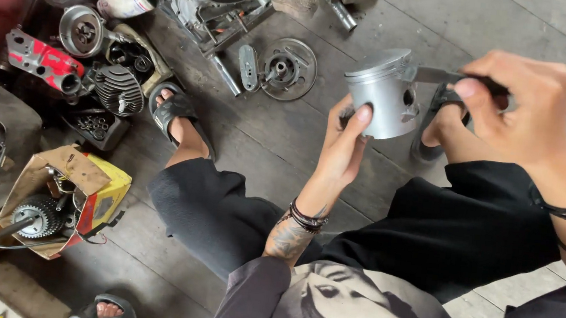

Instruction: Cleaning carbon deposits from a motorcycle piston using a wire brush while sitting on the workshop floor.

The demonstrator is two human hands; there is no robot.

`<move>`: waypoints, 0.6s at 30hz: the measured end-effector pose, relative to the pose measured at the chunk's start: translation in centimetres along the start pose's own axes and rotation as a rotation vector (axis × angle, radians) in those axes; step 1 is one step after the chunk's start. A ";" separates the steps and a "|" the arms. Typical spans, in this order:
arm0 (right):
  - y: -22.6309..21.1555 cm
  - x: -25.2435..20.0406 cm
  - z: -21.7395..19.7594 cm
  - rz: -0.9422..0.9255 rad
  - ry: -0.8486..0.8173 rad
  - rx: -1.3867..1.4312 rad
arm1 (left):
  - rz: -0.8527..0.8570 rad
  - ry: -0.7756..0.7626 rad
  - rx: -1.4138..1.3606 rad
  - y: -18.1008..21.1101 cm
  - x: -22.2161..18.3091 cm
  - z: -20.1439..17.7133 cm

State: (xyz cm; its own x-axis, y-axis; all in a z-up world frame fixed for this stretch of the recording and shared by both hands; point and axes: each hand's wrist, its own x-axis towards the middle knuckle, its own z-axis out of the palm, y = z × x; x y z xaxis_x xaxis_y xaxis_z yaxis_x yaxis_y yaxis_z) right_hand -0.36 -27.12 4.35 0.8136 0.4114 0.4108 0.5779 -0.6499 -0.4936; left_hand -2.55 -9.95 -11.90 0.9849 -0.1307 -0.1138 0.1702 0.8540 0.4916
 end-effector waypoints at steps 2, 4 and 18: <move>-0.8 0.2 0.2 0.073 -0.023 0.094 | 0.123 -0.133 0.097 1.2 0.0 0.9; 1.7 -0.4 0.3 -0.104 -0.199 0.061 | 0.188 -0.082 0.161 1.7 0.4 0.6; 31.1 -13.5 10.1 0.820 -0.128 0.718 | 0.782 0.016 1.323 -2.6 9.0 2.0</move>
State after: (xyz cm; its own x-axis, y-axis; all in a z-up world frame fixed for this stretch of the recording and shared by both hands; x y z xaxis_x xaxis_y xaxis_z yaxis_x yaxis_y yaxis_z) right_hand 7.29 -46.45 -24.30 0.9446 0.1144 -0.3077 -0.2724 -0.2499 -0.9292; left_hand 5.97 -14.34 -12.51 0.8399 0.1361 0.5254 -0.4582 -0.3411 0.8208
